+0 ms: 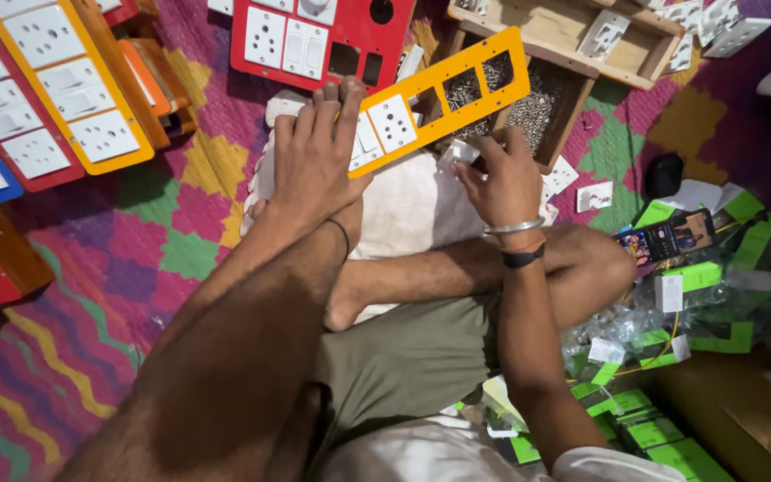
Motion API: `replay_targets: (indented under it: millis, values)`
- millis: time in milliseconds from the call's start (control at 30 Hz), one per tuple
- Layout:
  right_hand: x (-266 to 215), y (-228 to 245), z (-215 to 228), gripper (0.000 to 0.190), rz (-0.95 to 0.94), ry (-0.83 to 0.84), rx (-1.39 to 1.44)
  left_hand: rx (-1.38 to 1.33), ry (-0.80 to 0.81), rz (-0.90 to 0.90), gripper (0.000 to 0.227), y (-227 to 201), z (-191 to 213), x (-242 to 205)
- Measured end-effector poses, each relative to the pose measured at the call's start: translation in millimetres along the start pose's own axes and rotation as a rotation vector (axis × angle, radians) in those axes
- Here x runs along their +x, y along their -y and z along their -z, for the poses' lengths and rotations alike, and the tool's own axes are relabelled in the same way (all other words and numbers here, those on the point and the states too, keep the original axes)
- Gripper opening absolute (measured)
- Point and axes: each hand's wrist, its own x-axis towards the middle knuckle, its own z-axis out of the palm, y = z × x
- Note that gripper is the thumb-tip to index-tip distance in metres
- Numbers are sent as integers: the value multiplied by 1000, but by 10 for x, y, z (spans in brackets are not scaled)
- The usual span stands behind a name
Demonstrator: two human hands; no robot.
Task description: The person sits on the floor and assembles electrical sockets into a yellow plastic frame. They insert white socket modules into the frame and secure them with screws using a screwdriver. The workspace is cluttered with electrical components and packaging.
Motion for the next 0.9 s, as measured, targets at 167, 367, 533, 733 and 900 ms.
replay_targets:
  millis: [167,367,533,733,900]
  values:
    - [-4,-35,171,35,-282,67,743,10,53,-3,96,16,23,29]
    - [-33,143,71,22,226,-341,270,29,39,-164,99,-31,4,24]
    - [62,291,28,18,345,-241,18,-60,9,-150,97,-32,31,61]
    - [29,392,43,17,268,-233,214,-44,44,-131,101,-30,25,45]
    - [60,441,56,18,173,-314,142,-36,22,-137,101,-66,62,78]
